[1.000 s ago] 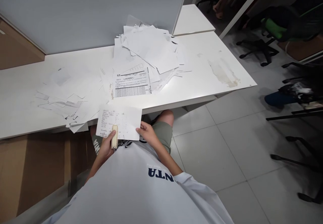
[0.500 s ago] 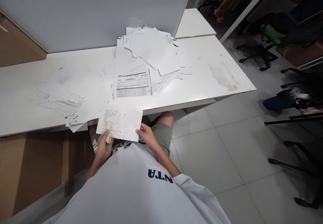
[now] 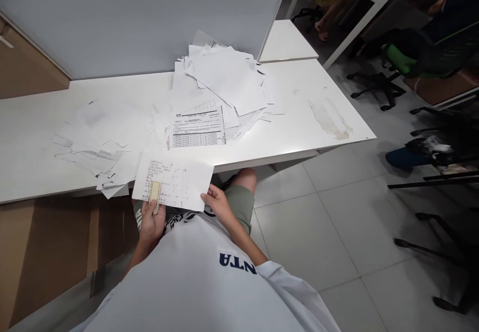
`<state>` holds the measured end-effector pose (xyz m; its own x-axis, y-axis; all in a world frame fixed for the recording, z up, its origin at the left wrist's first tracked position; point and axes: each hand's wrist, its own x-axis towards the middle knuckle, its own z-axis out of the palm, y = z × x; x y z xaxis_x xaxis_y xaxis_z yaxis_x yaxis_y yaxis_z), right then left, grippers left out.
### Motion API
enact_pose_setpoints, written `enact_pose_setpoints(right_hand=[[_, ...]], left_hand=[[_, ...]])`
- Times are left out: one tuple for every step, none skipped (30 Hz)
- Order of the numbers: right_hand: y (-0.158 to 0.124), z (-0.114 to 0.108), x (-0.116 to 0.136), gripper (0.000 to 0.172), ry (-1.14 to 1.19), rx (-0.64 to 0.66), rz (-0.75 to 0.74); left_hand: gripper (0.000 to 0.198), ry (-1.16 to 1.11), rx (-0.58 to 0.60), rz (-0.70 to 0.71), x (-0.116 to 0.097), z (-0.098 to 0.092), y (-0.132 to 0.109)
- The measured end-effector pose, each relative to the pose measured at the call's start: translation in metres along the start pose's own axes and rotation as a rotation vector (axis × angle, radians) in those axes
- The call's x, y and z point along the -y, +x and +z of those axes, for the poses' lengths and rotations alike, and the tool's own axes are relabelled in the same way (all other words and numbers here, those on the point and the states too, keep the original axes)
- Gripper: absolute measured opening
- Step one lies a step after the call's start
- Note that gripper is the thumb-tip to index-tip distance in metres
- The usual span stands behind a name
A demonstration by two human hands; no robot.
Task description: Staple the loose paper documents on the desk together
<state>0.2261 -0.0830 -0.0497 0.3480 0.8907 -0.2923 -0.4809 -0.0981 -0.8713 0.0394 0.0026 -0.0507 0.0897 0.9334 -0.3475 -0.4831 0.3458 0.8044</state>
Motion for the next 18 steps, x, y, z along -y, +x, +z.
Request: enact_pose_setpoints(right_hand=[[0.0003,0.0002,-0.0004,0.036,-0.005,0.009,-0.002],[0.0005,0.0005,-0.0006,0.037,-0.009,0.019,-0.004],[0.0006,0.0009,-0.0006,0.038,-0.012,0.029,-0.008],[0.0006,0.0014,-0.0004,0.038,-0.015,0.039,-0.013],[0.0005,0.0019,-0.0001,0.039,-0.018,0.048,-0.019],[0.0004,0.0024,0.0003,0.040,-0.023,0.055,-0.025],[0.0004,0.0028,0.0007,0.041,-0.028,0.060,-0.031],[0.0004,0.0030,0.0009,0.042,-0.033,0.065,-0.034],[0.0006,0.0031,0.0009,0.043,-0.038,0.068,-0.037],[0.0009,0.0031,0.0008,0.043,-0.040,0.071,-0.040],[0.0013,0.0029,0.0004,0.043,-0.040,0.073,-0.043],[0.0018,0.0026,-0.0001,0.043,-0.038,0.074,-0.047],[0.0023,0.0023,-0.0007,0.042,-0.036,0.073,-0.051],[0.0030,0.0018,-0.0013,0.042,-0.036,0.071,-0.054],[0.0036,0.0014,-0.0019,0.042,-0.037,0.069,-0.056],[0.0042,0.0010,-0.0023,0.042,-0.039,0.070,-0.055],[0.0047,0.0006,-0.0026,0.042,-0.043,0.071,-0.055],[0.0052,0.0003,-0.0028,0.043,-0.047,0.075,-0.054]], left_hand=[[0.055,-0.008,0.001,0.003,0.0000,-0.0001,0.0003],[0.054,-0.015,0.008,0.002,-0.0001,-0.0003,0.0005],[0.052,-0.023,0.017,-0.004,-0.0002,-0.0006,0.0008],[0.051,-0.031,0.026,-0.011,-0.0003,-0.0009,0.0009],[0.050,-0.040,0.032,-0.020,-0.0004,-0.0011,0.0011],[0.049,-0.050,0.034,-0.028,-0.0004,-0.0013,0.0012],[0.048,-0.061,0.032,-0.035,-0.0004,-0.0014,0.0014],[0.047,-0.069,0.025,-0.041,-0.0004,-0.0014,0.0017],[0.046,-0.075,0.018,-0.047,-0.0003,-0.0013,0.0020],[0.044,-0.077,0.013,-0.054,-0.0004,-0.0012,0.0025],[0.043,-0.077,0.014,-0.058,-0.0005,-0.0010,0.0031],[0.043,-0.076,0.022,-0.062,-0.0007,-0.0007,0.0037],[0.043,-0.074,0.033,-0.063,-0.0011,-0.0004,0.0044],[0.044,-0.072,0.044,-0.063,-0.0014,0.0000,0.0052],[0.045,-0.071,0.052,-0.061,-0.0017,0.0003,0.0060],[0.046,-0.074,0.054,-0.058,-0.0018,0.0005,0.0070],[0.047,-0.079,0.048,-0.056,-0.0017,0.0005,0.0080],[0.048,-0.085,0.034,-0.053,-0.0014,0.0002,0.0092]])
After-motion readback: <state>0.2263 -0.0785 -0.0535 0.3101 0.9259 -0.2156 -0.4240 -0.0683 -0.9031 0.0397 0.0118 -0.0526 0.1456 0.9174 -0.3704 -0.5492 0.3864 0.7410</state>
